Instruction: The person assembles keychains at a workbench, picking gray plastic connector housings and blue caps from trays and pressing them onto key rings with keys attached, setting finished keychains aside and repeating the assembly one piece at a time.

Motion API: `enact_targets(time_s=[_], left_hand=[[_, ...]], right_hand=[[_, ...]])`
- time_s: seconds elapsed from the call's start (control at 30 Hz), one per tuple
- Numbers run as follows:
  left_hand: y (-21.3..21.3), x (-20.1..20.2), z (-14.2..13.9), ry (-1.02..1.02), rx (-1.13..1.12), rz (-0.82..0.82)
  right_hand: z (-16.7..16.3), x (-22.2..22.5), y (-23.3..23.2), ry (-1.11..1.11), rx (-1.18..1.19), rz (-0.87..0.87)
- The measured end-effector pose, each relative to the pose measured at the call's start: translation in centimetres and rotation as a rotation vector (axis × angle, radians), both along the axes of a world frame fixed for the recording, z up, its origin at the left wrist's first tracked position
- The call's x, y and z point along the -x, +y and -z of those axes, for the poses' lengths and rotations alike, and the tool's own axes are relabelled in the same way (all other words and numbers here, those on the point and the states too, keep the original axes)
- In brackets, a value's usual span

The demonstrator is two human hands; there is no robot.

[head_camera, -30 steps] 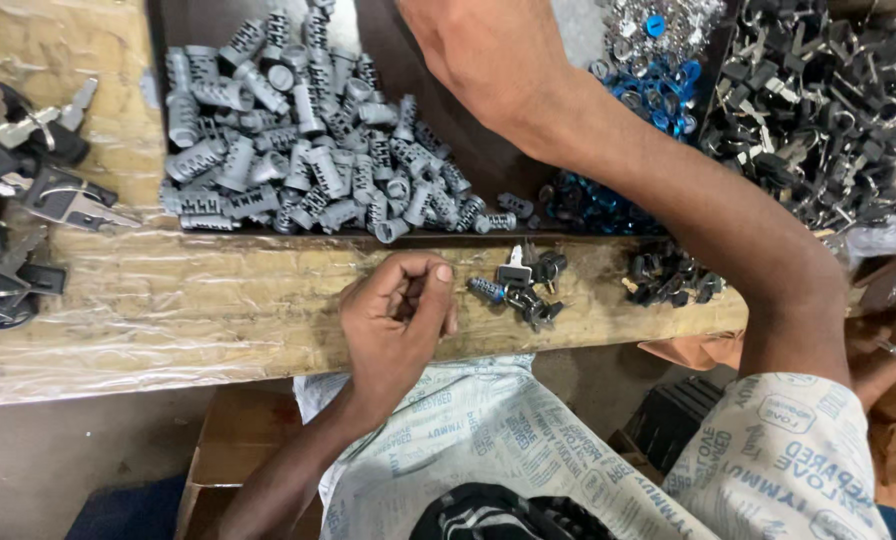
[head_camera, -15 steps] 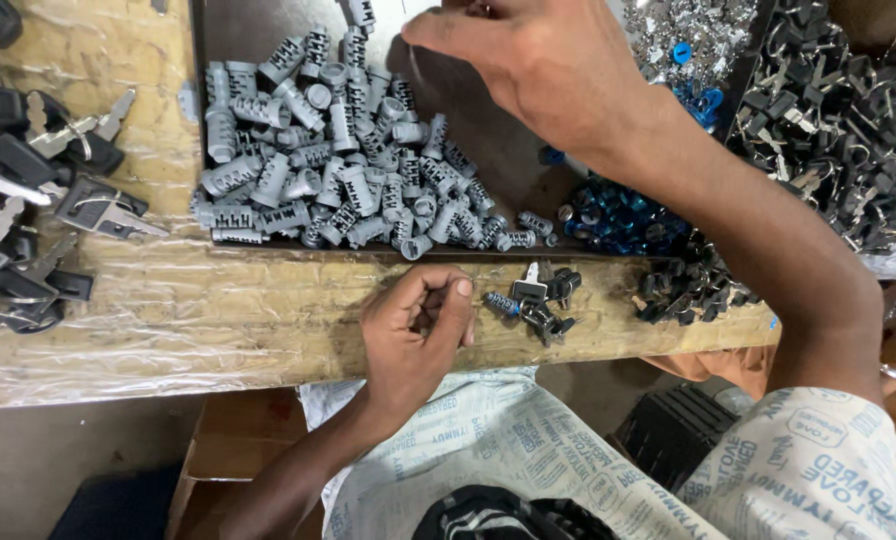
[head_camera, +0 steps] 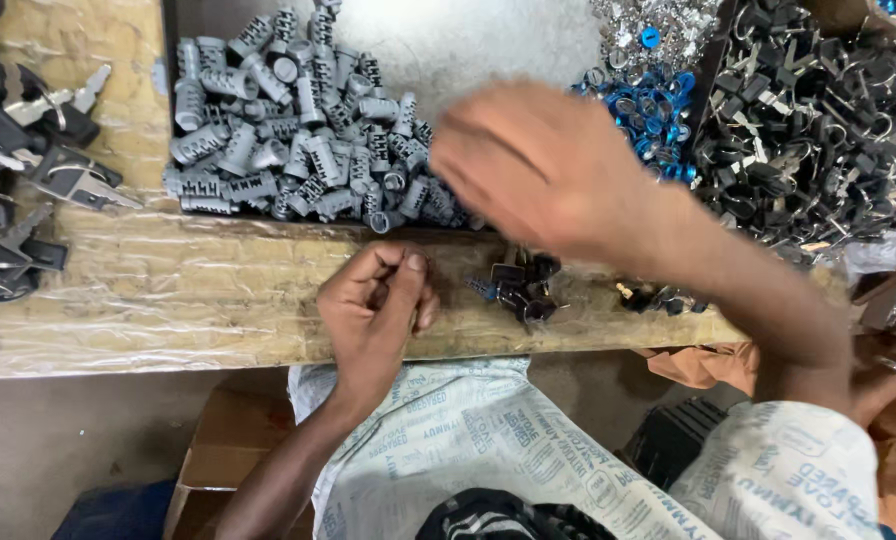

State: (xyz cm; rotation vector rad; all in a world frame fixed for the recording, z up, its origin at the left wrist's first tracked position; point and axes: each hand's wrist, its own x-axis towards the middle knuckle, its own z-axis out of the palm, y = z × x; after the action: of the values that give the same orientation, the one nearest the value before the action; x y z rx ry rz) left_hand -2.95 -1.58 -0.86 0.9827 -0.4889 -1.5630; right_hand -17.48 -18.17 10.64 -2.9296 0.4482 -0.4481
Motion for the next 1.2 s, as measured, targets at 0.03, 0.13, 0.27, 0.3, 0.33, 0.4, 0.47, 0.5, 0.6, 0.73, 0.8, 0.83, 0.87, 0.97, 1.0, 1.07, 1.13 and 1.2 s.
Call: enact_targets(time_s=[0.03, 0.13, 0.27, 0.3, 0.33, 0.4, 0.47, 0.5, 0.6, 0.73, 0.8, 0.83, 0.87, 0.97, 1.0, 1.07, 1.13, 1.2], left_hand=[[0.2, 0.1, -0.2, 0.025, -0.029, -0.015], [1.0, 1.1, -0.9, 0.175, -0.075, 0.002], [2.4, 2.3, -1.9, 0.347, -0.106, 0.063], [2.7, 2.5, -2.1, 0.359, -0.111, 0.058], [3.0, 2.7, -2.1, 0.37, -0.115, 0.05], [3.5, 3.1, -2.1, 0.336, -0.113, 0.044], [4.0, 3.5, -2.0, 0.277, -0.083, 0.046], [4.2, 3.7, -2.0, 0.235, -0.055, 0.05], [4.9, 3.8, -1.8, 0.193, -0.025, 0.05], [4.7, 2.9, -1.7, 0.302, -0.081, 0.08], [3.9, 2.3, -1.7, 0.206, -0.011, 0.126], [3.4, 2.0, -1.8, 0.16, 0.021, 0.144], [2.9, 1.6, -1.9, 0.02, 0.063, 0.199], [1.1, 0.1, -2.1, -0.296, 0.155, 0.333], [0.7, -0.2, -2.2, -0.328, 0.158, 0.354], [0.1, -0.4, -2.1, -0.262, 0.106, 0.357], [0.0, -0.4, -2.0, -0.065, -0.021, 0.334], [-0.1, 0.0, -1.5, -0.172, -0.017, 0.226]], right_hand=[[-0.3, 0.3, 2.5, -0.147, -0.156, 0.035], [-0.2, 1.9, 8.4, -0.255, -0.283, 0.144], [2.9, 2.4, 13.0, -0.405, -0.111, 0.389], [3.4, 2.6, 13.7, -0.426, -0.099, 0.42], [3.8, 2.8, 14.5, -0.447, -0.087, 0.449], [4.3, 3.2, 15.6, -0.466, -0.083, 0.492], [4.5, 3.4, 16.3, -0.455, -0.097, 0.527], [4.5, 3.4, 16.6, -0.486, -0.052, 0.515], [4.7, 3.2, 17.0, -0.571, 0.032, 0.495], [4.8, 3.5, 17.0, -0.577, -0.109, 0.564], [4.7, 4.1, 16.9, -0.537, -0.213, 0.582], [4.6, 4.3, 16.8, -0.518, -0.25, 0.563], [4.5, 4.5, 16.6, -0.5, -0.285, 0.544], [4.4, 4.4, 15.9, -0.462, -0.362, 0.507], [4.3, 4.3, 15.5, -0.444, -0.389, 0.548], [4.2, 4.0, 14.6, -0.407, -0.436, 0.624], [4.1, 4.5, 13.0, -0.467, -0.593, 0.619], [4.1, 5.3, 11.1, -0.389, -0.555, 0.665]])
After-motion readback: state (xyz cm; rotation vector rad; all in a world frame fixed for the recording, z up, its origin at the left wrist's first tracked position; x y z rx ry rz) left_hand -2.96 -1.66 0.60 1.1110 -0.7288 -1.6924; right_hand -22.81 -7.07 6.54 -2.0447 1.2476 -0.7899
